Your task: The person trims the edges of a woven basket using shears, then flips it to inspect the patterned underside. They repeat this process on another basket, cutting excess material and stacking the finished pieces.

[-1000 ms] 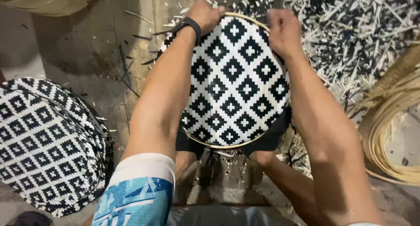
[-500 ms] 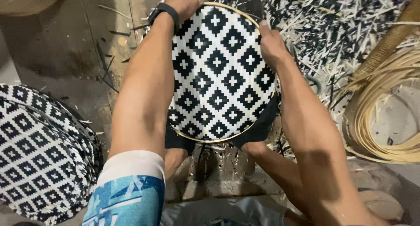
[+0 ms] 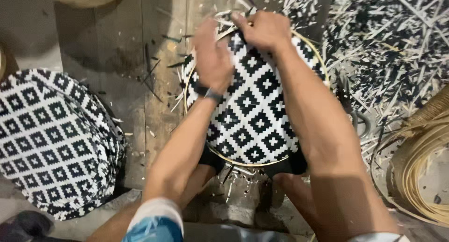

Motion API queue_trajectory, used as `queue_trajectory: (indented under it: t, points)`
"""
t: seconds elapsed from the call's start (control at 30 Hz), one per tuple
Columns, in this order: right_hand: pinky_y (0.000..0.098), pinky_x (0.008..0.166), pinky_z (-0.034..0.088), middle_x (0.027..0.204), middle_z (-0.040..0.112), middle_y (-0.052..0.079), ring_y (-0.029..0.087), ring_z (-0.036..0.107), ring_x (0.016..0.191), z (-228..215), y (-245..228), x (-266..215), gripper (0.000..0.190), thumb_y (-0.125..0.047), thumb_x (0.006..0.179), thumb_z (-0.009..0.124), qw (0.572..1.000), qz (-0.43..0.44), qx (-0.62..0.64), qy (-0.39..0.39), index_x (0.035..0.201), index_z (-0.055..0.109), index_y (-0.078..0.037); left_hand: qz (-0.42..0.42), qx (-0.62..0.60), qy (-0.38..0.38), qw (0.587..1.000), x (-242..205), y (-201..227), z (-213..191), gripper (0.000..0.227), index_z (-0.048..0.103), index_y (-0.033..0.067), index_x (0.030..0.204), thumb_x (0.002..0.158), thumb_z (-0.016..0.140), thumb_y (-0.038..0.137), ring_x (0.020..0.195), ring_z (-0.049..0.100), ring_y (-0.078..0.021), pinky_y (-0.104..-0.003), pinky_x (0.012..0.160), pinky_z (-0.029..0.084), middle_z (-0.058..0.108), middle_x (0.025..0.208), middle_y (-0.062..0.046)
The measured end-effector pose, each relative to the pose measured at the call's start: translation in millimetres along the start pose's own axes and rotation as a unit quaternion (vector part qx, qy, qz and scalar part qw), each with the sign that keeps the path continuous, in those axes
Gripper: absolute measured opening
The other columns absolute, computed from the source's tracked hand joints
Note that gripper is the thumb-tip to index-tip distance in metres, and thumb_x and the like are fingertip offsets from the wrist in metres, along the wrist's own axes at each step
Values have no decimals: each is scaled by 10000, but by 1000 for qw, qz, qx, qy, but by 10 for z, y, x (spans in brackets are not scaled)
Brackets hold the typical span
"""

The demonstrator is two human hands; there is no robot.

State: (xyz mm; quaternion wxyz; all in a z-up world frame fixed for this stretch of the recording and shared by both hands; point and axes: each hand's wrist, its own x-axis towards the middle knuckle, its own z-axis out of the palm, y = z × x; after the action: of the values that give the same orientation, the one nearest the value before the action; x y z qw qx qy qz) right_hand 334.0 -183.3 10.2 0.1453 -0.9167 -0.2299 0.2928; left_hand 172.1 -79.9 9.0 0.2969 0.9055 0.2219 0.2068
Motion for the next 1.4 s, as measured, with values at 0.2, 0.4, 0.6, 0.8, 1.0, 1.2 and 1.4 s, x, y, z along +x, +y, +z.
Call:
queue_trajectory:
  t: [0.2, 0.4, 0.6, 0.8, 1.0, 1.2, 1.4]
  points:
    - [470, 878, 541, 966, 748, 215, 365, 722, 978, -257, -142, -43, 1066, -1044, 709, 498, 994, 23, -78, -72, 905, 818, -46, -351, 88, -195, 911, -274, -449, -507, 839, 716, 63, 1215, 963, 229, 699, 1089, 671, -468, -549, 964, 510, 712, 1133, -312]
    - [435, 961, 508, 962, 802, 131, 293, 733, 1020, -139, -128, 111, 935, -978, 686, 521, 989, 71, -37, -128, 929, 812, -123, -351, 43, -195, 915, -241, -634, -372, 948, 770, 1, 908, 946, 188, 748, 1002, 646, -520, -585, 886, 482, 697, 980, -323]
    - [460, 946, 520, 1104, 707, 257, 397, 688, 1055, -89, -241, 316, 857, -875, 833, 591, 986, 7, -72, -153, 1001, 814, -65, -368, 23, -223, 902, -122, -690, -376, 951, 775, 14, 944, 940, 173, 750, 1035, 630, -514, -575, 914, 479, 696, 1044, -319]
    - [481, 858, 558, 1040, 760, 174, 352, 722, 1000, 188, -813, 137, 959, -946, 813, 478, 962, -84, -206, -159, 956, 802, -55, -274, 69, 77, 956, -426, -641, -420, 975, 703, -78, 1143, 1009, 231, 764, 1030, 634, -505, -572, 907, 469, 688, 1064, -328]
    - [449, 869, 570, 996, 786, 167, 331, 756, 952, -35, -1048, 73, 1035, -996, 748, 492, 952, -64, -224, -200, 882, 831, -27, -466, 13, -224, 856, -474, -730, -434, 945, 795, 3, 963, 1000, 145, 688, 1015, 684, -480, -558, 925, 508, 745, 1034, -277]
    - [484, 854, 535, 1009, 745, 220, 383, 704, 966, 137, -881, 61, 969, -930, 777, 557, 971, -74, -203, -103, 949, 788, -4, -433, -3, -151, 889, -463, -931, -275, 903, 766, 37, 1041, 954, 202, 736, 1030, 630, -517, -578, 907, 481, 700, 1031, -315]
    - [465, 957, 455, 1236, 648, 165, 364, 598, 1136, 252, 1010, -1050, 457, -442, 1005, 642, 886, 5, 85, 455, 1218, 656, -37, -483, 23, -160, 861, -573, -906, -204, 941, 774, 28, 1096, 938, 209, 764, 1064, 671, -492, -582, 939, 501, 721, 1096, -297]
